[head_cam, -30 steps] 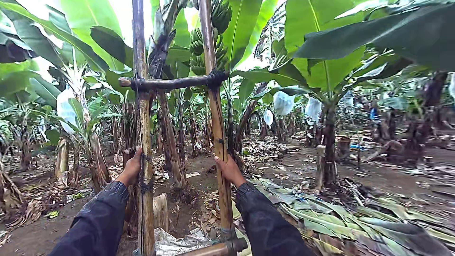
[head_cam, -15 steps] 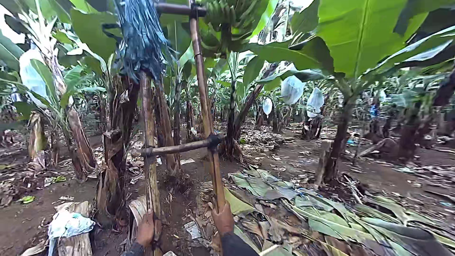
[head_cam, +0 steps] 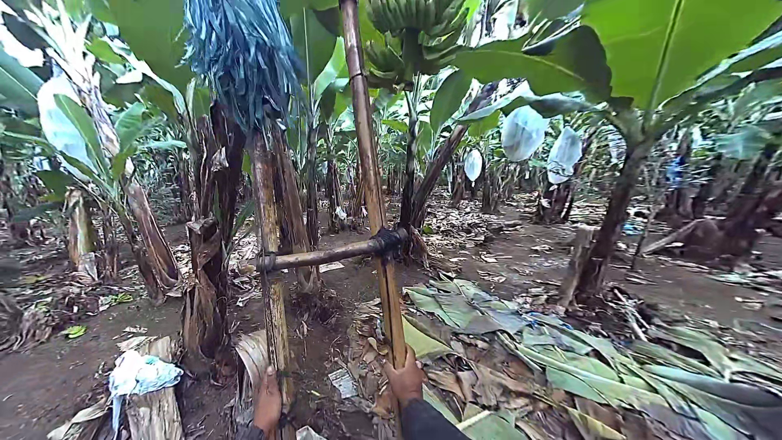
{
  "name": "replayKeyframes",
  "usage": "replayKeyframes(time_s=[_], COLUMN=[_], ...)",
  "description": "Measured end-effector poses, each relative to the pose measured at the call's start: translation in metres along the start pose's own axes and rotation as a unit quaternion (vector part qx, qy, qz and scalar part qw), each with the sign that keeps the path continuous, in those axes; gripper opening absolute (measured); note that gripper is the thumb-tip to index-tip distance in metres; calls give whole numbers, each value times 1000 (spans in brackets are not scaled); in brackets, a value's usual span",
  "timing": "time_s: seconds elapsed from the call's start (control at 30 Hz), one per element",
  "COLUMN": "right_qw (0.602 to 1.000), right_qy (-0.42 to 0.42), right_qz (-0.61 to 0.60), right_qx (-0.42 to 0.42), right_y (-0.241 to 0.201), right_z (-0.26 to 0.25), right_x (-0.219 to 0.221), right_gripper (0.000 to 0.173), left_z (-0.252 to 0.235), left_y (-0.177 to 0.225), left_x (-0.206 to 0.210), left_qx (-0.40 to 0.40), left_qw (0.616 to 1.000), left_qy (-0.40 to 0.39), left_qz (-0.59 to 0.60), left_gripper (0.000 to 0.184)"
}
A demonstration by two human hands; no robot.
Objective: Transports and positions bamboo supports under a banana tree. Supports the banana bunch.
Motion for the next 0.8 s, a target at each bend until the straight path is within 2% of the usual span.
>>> replayKeyframes(time_s=[0.07,0.17,0.3,0.43,0.53,0.63,0.77,0.8], right_qw=[999,991,984,983,979,976,974,972], right_qy=[-44,-120,-165,-177,-198,-212,-206,-213], right_qz=[-5,-21,-26,-15,-2,-28,-96,-98], right_qx=[21,51,56,53,53,41,14,21], right_y=[-2,-19,-37,-24,-20,-26,-22,-23], right_z=[3,23,73,89,94,95,93,93], right_x=[-1,-15,-16,8,-3,-8,-5,-5], right_gripper=[83,83,87,89,90,89,87,87], left_z=[6,33,56,42,41,72,144,150], left_y=[1,14,9,-21,-20,-13,-46,-39], left_x=[-5,-31,-76,-68,-51,-56,-64,-68], left_qx=[-2,0,-15,-108,-161,-131,-108,-85], left_qw=[999,995,992,981,971,975,975,977], left_qy=[-6,27,61,110,108,93,119,123], left_qz=[-49,-98,-112,-117,-136,-157,-152,-150], left_gripper=[71,68,78,87,91,78,56,51])
Point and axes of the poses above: each hand's wrist, its own z-axis away from the middle knuckle, its own x-axis out of the palm, y = z × x, the point moved 8 cm from there along -z, towards the middle knuckle, and after that the axes turned 12 degrees about -z, right-handed, at the moved point
